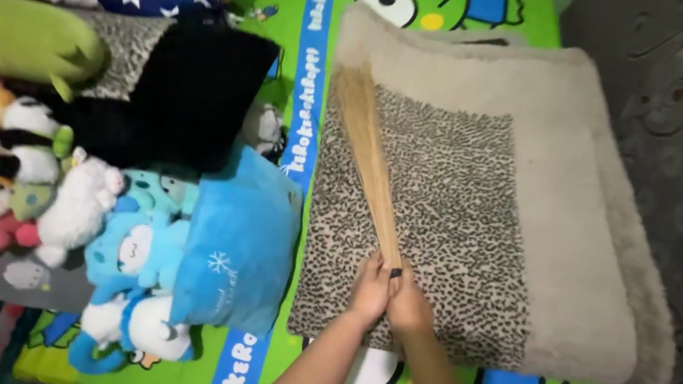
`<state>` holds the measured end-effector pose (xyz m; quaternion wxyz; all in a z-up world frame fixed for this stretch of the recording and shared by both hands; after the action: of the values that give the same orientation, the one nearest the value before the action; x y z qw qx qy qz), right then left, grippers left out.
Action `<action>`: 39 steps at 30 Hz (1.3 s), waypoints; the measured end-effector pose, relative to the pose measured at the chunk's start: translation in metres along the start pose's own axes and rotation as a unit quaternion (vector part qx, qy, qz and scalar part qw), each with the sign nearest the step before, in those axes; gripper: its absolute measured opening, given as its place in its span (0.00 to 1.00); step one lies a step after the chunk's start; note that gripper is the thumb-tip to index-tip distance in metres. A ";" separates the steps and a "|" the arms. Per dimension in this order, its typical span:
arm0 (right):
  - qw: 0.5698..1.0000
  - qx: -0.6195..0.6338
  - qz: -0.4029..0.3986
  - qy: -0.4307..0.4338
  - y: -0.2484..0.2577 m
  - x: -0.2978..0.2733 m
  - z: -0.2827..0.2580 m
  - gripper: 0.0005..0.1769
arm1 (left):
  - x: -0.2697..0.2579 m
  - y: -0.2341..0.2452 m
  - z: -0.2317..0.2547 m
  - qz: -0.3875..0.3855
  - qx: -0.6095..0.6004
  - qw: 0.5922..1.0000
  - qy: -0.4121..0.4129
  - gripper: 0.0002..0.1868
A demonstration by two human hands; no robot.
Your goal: The person is cleaning a furry mat by beating it with a stick broom on a bed.
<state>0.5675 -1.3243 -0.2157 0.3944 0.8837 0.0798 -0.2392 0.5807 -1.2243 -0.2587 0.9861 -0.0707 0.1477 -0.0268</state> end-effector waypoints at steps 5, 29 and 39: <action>0.993 -0.104 0.048 0.007 -0.028 0.037 0.071 0.35 | 0.019 0.014 -0.055 0.023 0.436 0.893 0.106 0.32; 0.959 -0.264 0.098 0.027 0.045 0.140 0.120 0.33 | 0.110 0.021 -0.069 0.073 0.532 0.827 0.167 0.42; 0.950 0.055 0.282 -0.120 0.123 0.197 0.165 0.37 | 0.141 0.032 -0.049 0.067 0.558 0.813 0.156 0.52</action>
<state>0.7209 -1.5385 -0.3250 0.4030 0.8554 -0.2338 -0.2264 0.7021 -1.2098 -0.3505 0.8197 0.5064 0.2632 -0.0490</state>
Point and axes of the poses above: each hand's wrist, its own x-axis towards the middle knuckle, its own y-axis out of the back of the hand, z = x × y, the point moved 2 cm from there along x, towards the middle knuckle, and after that the axes turned 8 degrees about -z, right-handed, at the moved point
